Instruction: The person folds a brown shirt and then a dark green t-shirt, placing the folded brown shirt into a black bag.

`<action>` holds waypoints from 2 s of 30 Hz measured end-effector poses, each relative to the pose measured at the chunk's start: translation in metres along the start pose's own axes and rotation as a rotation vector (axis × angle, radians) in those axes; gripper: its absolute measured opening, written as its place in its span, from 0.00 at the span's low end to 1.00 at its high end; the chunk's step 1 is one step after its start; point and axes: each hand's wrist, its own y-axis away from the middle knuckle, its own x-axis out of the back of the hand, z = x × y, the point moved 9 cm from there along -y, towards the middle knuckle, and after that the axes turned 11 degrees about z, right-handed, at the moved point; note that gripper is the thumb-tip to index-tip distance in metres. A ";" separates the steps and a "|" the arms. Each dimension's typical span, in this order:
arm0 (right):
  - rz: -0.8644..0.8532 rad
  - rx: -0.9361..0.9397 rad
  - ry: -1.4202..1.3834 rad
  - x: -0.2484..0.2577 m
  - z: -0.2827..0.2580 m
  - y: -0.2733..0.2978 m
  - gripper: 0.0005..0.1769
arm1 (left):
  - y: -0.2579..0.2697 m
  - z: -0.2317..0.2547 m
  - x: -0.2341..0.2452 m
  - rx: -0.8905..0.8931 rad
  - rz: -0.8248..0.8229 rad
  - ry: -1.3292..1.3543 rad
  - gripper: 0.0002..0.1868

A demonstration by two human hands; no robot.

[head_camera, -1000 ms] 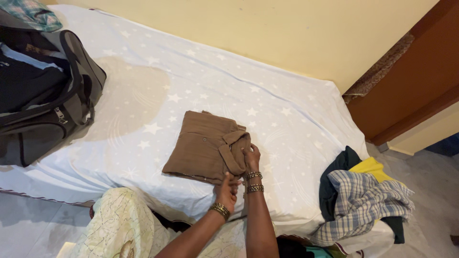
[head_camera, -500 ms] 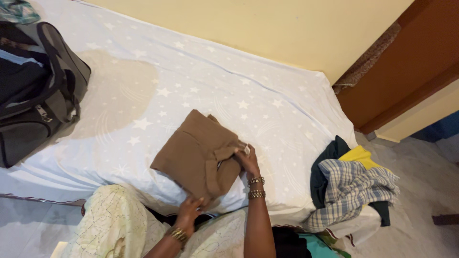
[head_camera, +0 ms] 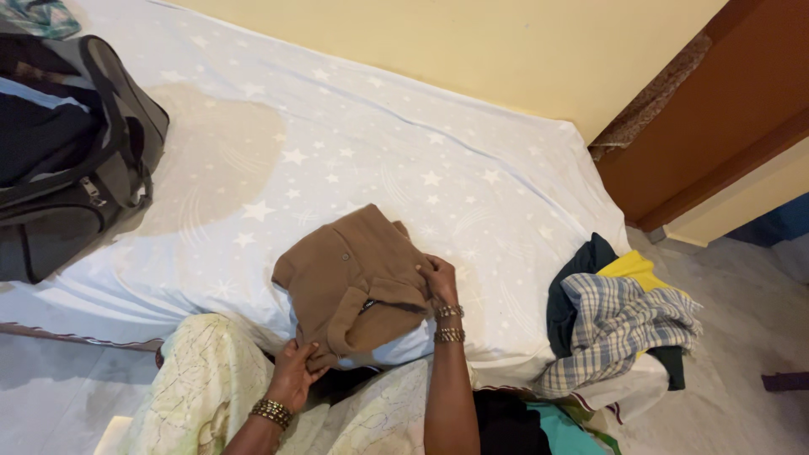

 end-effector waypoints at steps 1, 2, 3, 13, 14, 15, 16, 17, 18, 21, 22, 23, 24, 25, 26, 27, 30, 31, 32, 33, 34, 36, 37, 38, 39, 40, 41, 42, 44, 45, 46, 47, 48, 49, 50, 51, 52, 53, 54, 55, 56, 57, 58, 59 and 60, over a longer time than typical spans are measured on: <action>0.087 -0.105 -0.082 0.013 -0.006 0.015 0.22 | 0.008 0.014 -0.002 -0.033 0.027 -0.015 0.12; 0.173 -0.211 -0.164 0.019 -0.014 0.029 0.23 | 0.021 0.028 -0.006 -0.037 0.027 -0.011 0.12; 0.179 -0.075 -0.162 0.022 -0.045 0.040 0.23 | 0.036 0.051 -0.010 -0.065 0.014 -0.052 0.11; 0.293 0.091 -0.353 0.029 -0.199 0.081 0.15 | 0.094 0.252 -0.110 -0.183 -0.125 -0.103 0.13; 0.344 0.046 -0.323 0.025 -0.200 0.069 0.16 | 0.084 0.263 -0.123 -0.179 -0.150 -0.041 0.13; 0.354 0.050 -0.328 0.024 -0.205 0.063 0.16 | 0.072 0.278 -0.131 -0.202 -0.111 -0.063 0.12; 0.353 0.142 -0.350 0.024 -0.219 0.060 0.15 | 0.063 0.290 -0.137 -0.224 -0.072 -0.084 0.11; 0.344 0.241 -0.373 0.023 -0.234 0.058 0.15 | 0.055 0.300 -0.144 -0.233 -0.082 -0.085 0.11; 0.346 0.252 -0.378 0.023 -0.240 0.056 0.15 | 0.049 0.317 -0.153 -0.354 -0.112 -0.119 0.09; 0.408 0.404 -0.324 0.022 -0.242 0.065 0.17 | 0.002 0.330 -0.154 -0.484 -0.127 -0.162 0.08; 0.462 0.405 -0.273 0.019 -0.229 0.069 0.18 | -0.024 0.329 -0.144 -0.528 -0.076 -0.187 0.08; 0.515 0.400 -0.220 0.015 -0.209 0.074 0.19 | -0.052 0.326 -0.130 -0.593 0.006 -0.250 0.10; 0.506 0.305 -0.132 0.004 -0.179 0.075 0.21 | -0.079 0.320 -0.112 -0.666 0.107 -0.327 0.11; 0.494 0.208 -0.046 -0.007 -0.142 0.081 0.23 | -0.098 0.314 -0.090 -0.818 0.266 -0.499 0.13; 0.447 0.276 0.112 -0.021 -0.118 0.093 0.27 | -0.105 0.307 -0.067 -0.969 0.463 -0.690 0.15; 0.361 0.051 0.271 -0.036 -0.070 0.096 0.30 | -0.109 0.297 -0.044 -1.034 0.621 -0.802 0.17; 0.142 -0.038 0.185 -0.063 0.004 0.137 0.25 | -0.118 0.260 0.024 -0.609 0.791 -0.932 0.26; 0.141 -0.036 0.184 -0.060 0.009 0.134 0.25 | -0.098 0.261 0.028 -0.592 0.928 -1.051 0.24; 0.125 -0.076 0.107 -0.056 0.015 0.127 0.21 | -0.072 0.267 0.021 -0.747 0.965 -1.078 0.25; 0.115 -0.127 0.033 -0.048 0.026 0.128 0.18 | -0.042 0.260 0.011 -0.898 0.991 -1.112 0.27; 0.122 -0.135 0.033 -0.041 0.034 0.123 0.18 | -0.024 0.248 0.003 -0.894 0.984 -1.122 0.27; 0.317 -0.073 0.037 -0.017 0.040 0.092 0.17 | 0.035 0.234 -0.064 -1.578 0.732 -1.214 0.21; 0.317 -0.075 0.034 -0.013 0.047 0.078 0.17 | 0.049 0.219 -0.072 -1.580 0.732 -1.217 0.21; 0.371 -0.045 -0.018 -0.004 0.048 0.062 0.16 | 0.072 0.186 -0.107 -1.833 0.331 -1.246 0.21; 0.428 -0.019 -0.069 0.003 0.050 0.052 0.15 | 0.098 0.146 -0.137 -2.037 -0.108 -1.241 0.22; 0.431 -0.026 -0.071 0.002 0.054 0.045 0.15 | 0.080 0.124 -0.149 -1.563 -0.279 -1.252 0.26; 0.415 -0.056 -0.155 -0.001 0.055 0.036 0.16 | 0.091 0.103 -0.164 -1.601 -0.258 -1.366 0.31; 0.399 -0.086 -0.238 -0.005 0.054 0.029 0.19 | 0.100 0.086 -0.175 -1.636 -0.236 -1.481 0.35; 0.411 -0.083 -0.101 -0.011 0.043 0.022 0.20 | 0.095 0.073 -0.192 -1.560 -0.210 -1.570 0.37; 0.417 -0.071 0.035 -0.012 0.034 0.019 0.21 | 0.085 0.070 -0.196 -1.488 -0.175 -1.652 0.39; 0.416 -0.067 0.037 -0.011 0.026 0.019 0.21 | 0.081 0.070 -0.199 -1.491 -0.172 -1.648 0.39; 0.399 0.034 0.214 -0.014 0.009 0.014 0.22 | 0.075 0.078 -0.201 -1.525 -0.075 -1.647 0.37; 0.379 0.137 0.390 -0.018 -0.006 0.010 0.23 | 0.070 0.085 -0.201 -1.556 0.024 -1.645 0.35; 0.369 0.146 0.388 -0.020 -0.013 0.006 0.23 | 0.065 0.090 -0.200 -1.558 0.040 -1.642 0.35; 0.320 0.116 0.389 -0.025 -0.014 0.001 0.17 | 0.060 0.090 -0.201 -1.576 0.017 -1.699 0.31; 0.273 0.080 0.393 -0.028 -0.011 0.000 0.11 | 0.058 0.086 -0.201 -1.587 -0.013 -1.759 0.28; 0.264 0.081 0.394 -0.033 -0.010 -0.002 0.11 | 0.056 0.088 -0.201 -1.583 -0.003 -1.760 0.28; 0.271 0.040 0.181 -0.036 -0.005 -0.002 0.08 | 0.056 0.100 -0.197 -1.522 -0.007 -1.515 0.22; 0.276 -0.002 -0.032 -0.039 0.000 -0.003 0.06 | 0.055 0.113 -0.194 -1.451 -0.010 -1.275 0.18; 0.281 -0.011 -0.035 -0.040 0.004 -0.004 0.06 | 0.051 0.117 -0.196 -1.446 -0.016 -1.284 0.18; 0.302 -0.028 -0.130 -0.041 0.008 -0.007 0.06 | 0.041 0.127 -0.191 -1.323 0.007 -1.176 0.12; 0.320 -0.045 -0.220 -0.038 0.013 -0.007 0.06 | 0.032 0.133 -0.185 -1.196 0.034 -1.064 0.10; 0.323 -0.054 -0.218 -0.037 0.018 -0.005 0.06 | 0.032 0.137 -0.187 -1.188 0.032 -1.070 0.10; 0.299 -0.064 -0.299 -0.039 0.018 -0.008 0.09 | 0.024 0.144 -0.181 -1.055 0.066 -0.959 0.11; 0.274 -0.074 -0.380 -0.040 0.017 -0.009 0.12 | 0.019 0.148 -0.175 -0.922 0.098 -0.847 0.12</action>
